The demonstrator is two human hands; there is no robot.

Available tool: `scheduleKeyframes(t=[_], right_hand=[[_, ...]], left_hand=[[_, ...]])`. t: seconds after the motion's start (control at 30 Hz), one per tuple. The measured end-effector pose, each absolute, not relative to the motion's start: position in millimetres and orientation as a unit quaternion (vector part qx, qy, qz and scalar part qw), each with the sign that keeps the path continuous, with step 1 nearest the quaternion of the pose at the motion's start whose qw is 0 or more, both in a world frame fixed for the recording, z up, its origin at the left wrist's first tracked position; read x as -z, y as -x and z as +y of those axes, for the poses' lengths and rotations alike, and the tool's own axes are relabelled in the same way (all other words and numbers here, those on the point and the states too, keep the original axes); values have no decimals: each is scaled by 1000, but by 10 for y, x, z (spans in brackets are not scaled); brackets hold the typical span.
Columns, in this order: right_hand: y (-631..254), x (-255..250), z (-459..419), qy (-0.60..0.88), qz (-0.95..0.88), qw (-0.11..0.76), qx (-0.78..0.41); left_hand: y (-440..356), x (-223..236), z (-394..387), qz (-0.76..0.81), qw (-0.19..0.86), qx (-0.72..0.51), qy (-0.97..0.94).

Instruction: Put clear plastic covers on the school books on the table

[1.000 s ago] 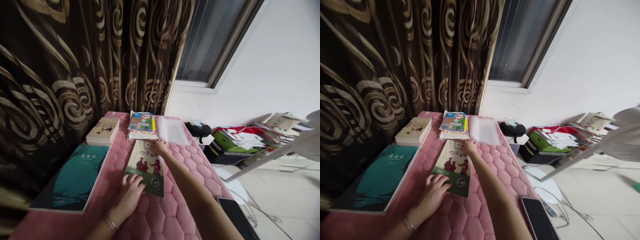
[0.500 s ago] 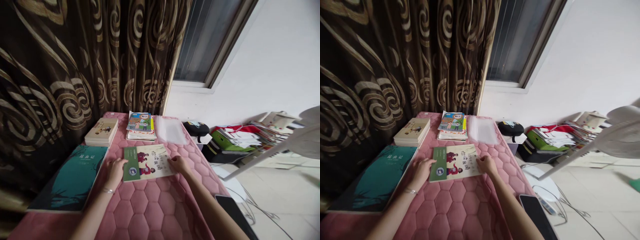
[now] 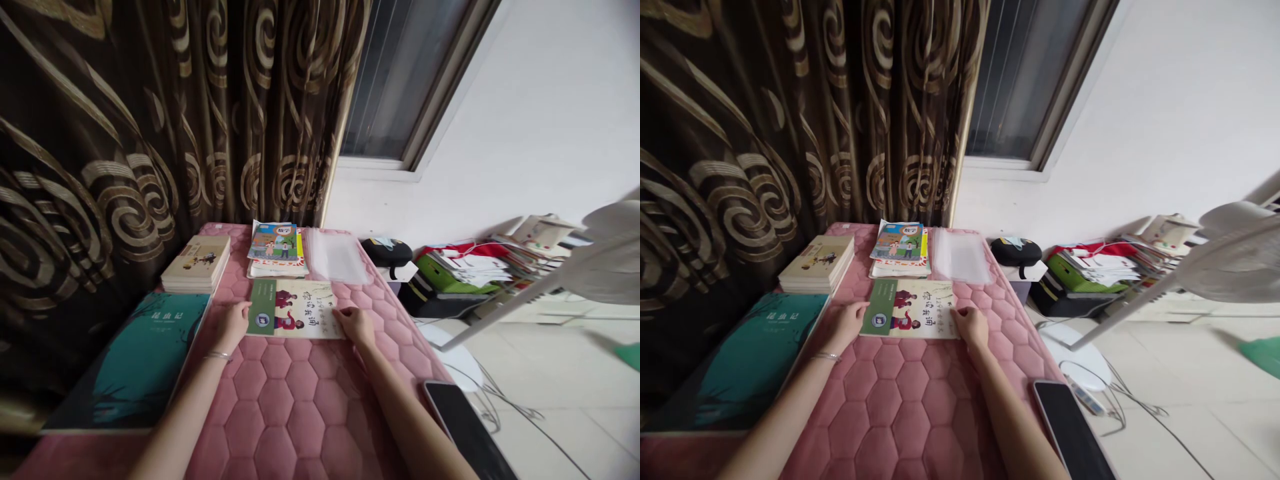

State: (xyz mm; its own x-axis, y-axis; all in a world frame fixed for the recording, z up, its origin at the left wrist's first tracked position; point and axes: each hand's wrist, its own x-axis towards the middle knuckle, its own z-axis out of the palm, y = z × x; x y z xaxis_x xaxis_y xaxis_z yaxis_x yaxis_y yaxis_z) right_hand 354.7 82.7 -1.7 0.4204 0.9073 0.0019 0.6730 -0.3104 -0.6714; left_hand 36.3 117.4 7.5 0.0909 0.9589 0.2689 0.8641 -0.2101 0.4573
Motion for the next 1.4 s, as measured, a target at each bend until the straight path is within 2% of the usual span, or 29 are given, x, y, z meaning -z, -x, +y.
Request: scheduleKeyframes(t=[0.17, 0.43, 0.8, 1.0, 1.2, 1.4], right_hand=[[-3570, 20, 822, 781, -506, 314, -187], [-3651, 128, 580, 712, -549, 386, -207], [-3657, 184, 593, 718, -563, 364, -186], [-3270, 27, 420, 738, -620, 268, 9], [-2701, -52, 363, 643, -726, 243, -22], [-2803, -10, 414, 649, -723, 235, -35]], left_hand=[[-395, 87, 982, 601, 112, -294, -735], [-388, 233, 872, 573, 116, -345, -735], [-428, 226, 759, 591, 58, -299, -747], [-754, -40, 616, 566, 23, -253, -785], [-1178, -104, 584, 527, 55, -220, -819], [-1059, -40, 593, 533, 40, -233, -813]])
